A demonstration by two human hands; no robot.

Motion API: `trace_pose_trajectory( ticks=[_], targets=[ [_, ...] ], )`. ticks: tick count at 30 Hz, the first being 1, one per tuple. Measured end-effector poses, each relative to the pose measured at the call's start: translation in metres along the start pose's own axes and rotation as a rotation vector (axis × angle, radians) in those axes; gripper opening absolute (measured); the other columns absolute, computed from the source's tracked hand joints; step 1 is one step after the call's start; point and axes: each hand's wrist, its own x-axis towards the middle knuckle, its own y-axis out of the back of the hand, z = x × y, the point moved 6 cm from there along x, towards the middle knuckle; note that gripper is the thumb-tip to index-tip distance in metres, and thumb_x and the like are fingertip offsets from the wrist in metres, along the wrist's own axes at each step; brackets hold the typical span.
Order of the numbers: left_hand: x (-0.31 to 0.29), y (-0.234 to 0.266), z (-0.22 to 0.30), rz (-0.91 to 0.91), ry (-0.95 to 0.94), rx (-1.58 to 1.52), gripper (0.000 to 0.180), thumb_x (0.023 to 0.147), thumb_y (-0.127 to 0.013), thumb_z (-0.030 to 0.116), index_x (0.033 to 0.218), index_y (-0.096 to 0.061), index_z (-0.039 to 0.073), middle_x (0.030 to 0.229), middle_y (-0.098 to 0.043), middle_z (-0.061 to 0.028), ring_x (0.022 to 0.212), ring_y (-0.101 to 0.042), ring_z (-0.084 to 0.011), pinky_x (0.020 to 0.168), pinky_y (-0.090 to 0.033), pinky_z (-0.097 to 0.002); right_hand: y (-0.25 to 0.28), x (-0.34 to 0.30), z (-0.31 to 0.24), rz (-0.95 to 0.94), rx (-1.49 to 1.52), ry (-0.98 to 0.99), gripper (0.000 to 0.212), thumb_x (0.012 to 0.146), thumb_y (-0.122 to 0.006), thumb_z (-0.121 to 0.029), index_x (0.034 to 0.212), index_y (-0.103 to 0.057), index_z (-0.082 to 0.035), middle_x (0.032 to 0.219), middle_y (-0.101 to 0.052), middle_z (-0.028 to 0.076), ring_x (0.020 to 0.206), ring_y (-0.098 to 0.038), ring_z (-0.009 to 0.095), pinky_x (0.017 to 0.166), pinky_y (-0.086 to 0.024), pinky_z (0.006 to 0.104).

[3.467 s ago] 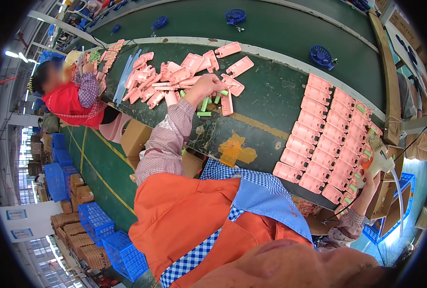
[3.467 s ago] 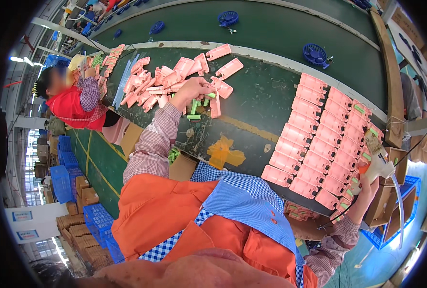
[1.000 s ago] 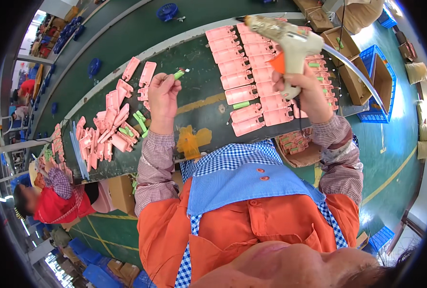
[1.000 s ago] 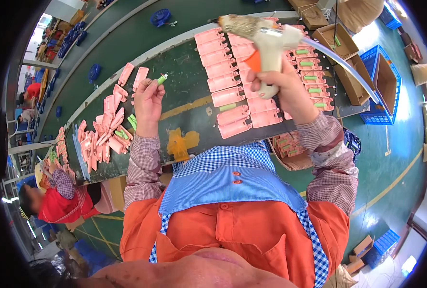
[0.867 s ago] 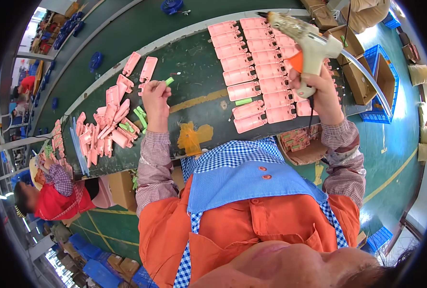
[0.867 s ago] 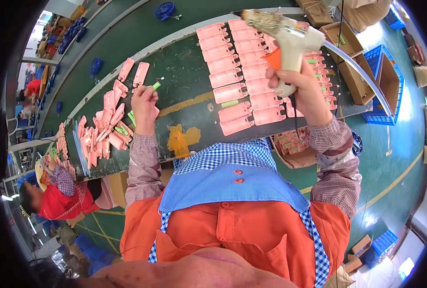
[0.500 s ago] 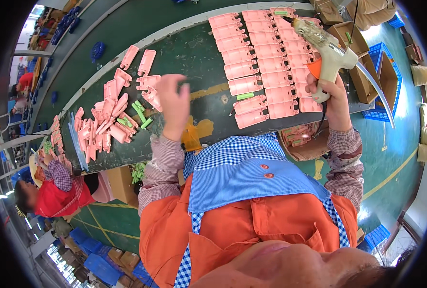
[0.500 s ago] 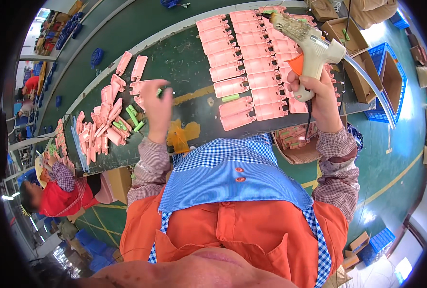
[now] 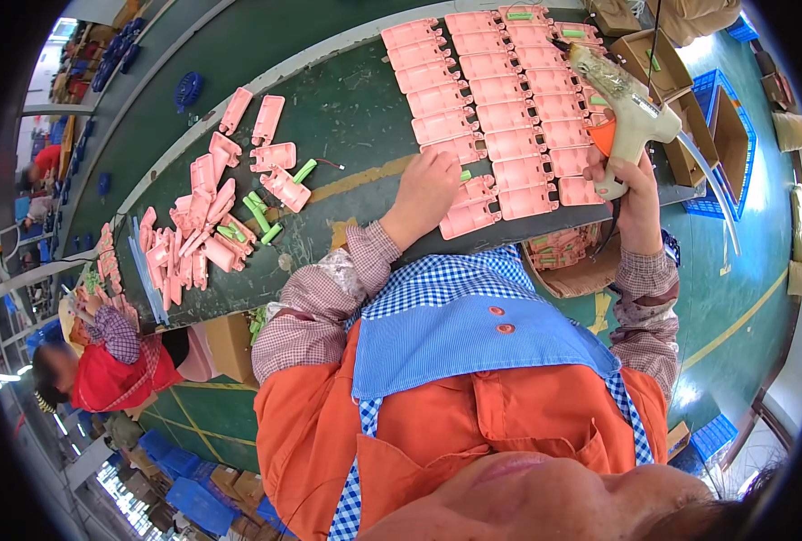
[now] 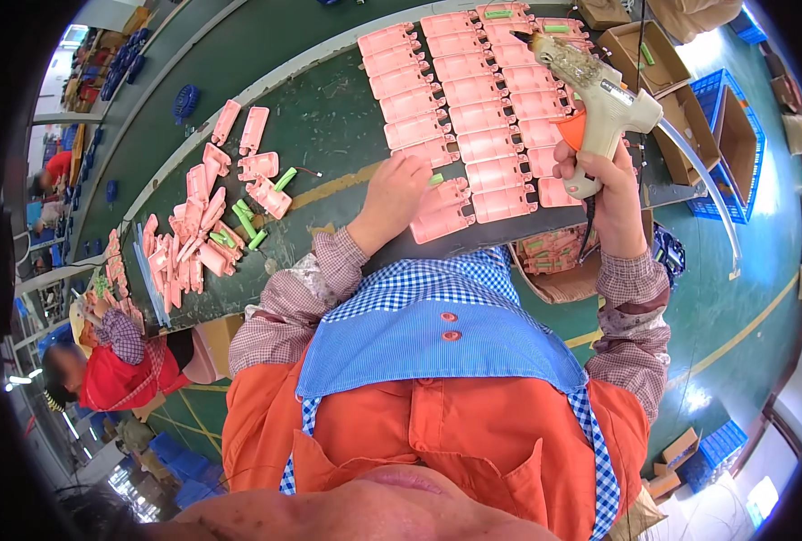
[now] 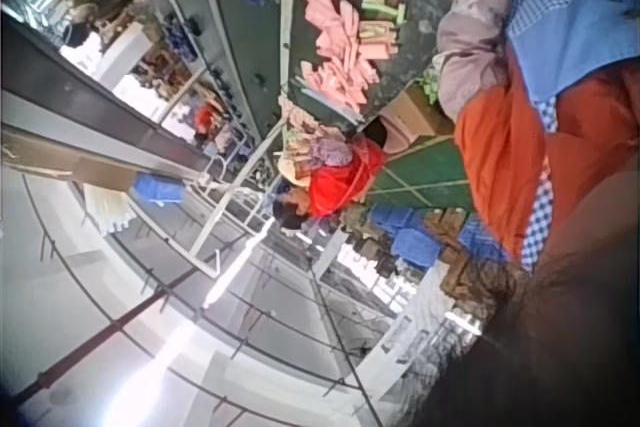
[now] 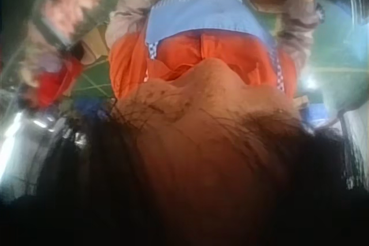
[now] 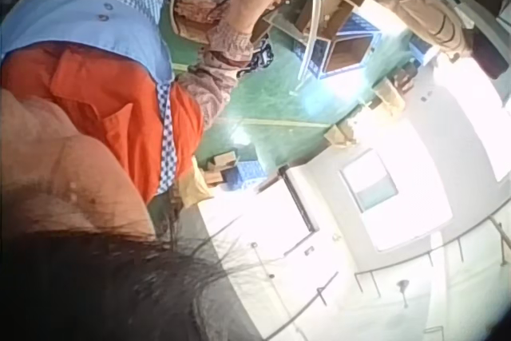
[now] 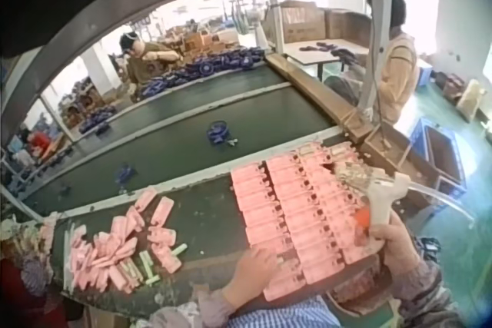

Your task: Assemble electronic components by gluing small green cylinders into pink plastic housings using a hot glue gun.

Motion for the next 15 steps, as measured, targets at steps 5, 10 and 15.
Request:
trace_pose_trajectory(
  ticks=[5,10,15],
  targets=[
    [0.008,-0.002,-0.009,-0.089,0.054,-0.040,0.012,0.068,-0.062,0.008,0.079,-0.060,0.003,0.086,-0.057,-0.0084,0.088,-0.054,-0.0259,0.074,-0.046,-0.0345,0.004,-0.001,0.004,-0.006,0.046,0.020,0.051,0.079,-0.055,-0.012,0.127,-0.042,0.000,0.090,-0.057,0.011,0.070,-0.054,0.014,0.075,-0.050,0.0326],
    [0.010,0.028,-0.027,-0.146,0.254,-0.279,0.016,0.069,-0.067,0.008,0.082,-0.060,0.003,0.083,-0.058,-0.0106,0.084,-0.056,-0.0281,0.072,-0.047,-0.0365,0.006,-0.002,0.004,0.023,0.036,0.020,0.054,0.080,-0.055,-0.011,0.130,-0.040,0.000,0.090,-0.058,0.011,0.071,-0.054,0.014,0.075,-0.050,0.0323],
    [-0.003,0.064,-0.017,-0.194,0.510,-0.676,0.019,0.080,-0.066,0.013,0.091,-0.055,0.003,0.078,-0.061,-0.0157,0.069,-0.062,-0.0308,0.061,-0.047,-0.0405,0.012,-0.001,0.006,0.004,0.058,0.042,0.052,0.081,-0.054,-0.010,0.130,-0.040,0.000,0.091,-0.058,0.012,0.072,-0.055,0.015,0.075,-0.051,0.0317]
  ],
)
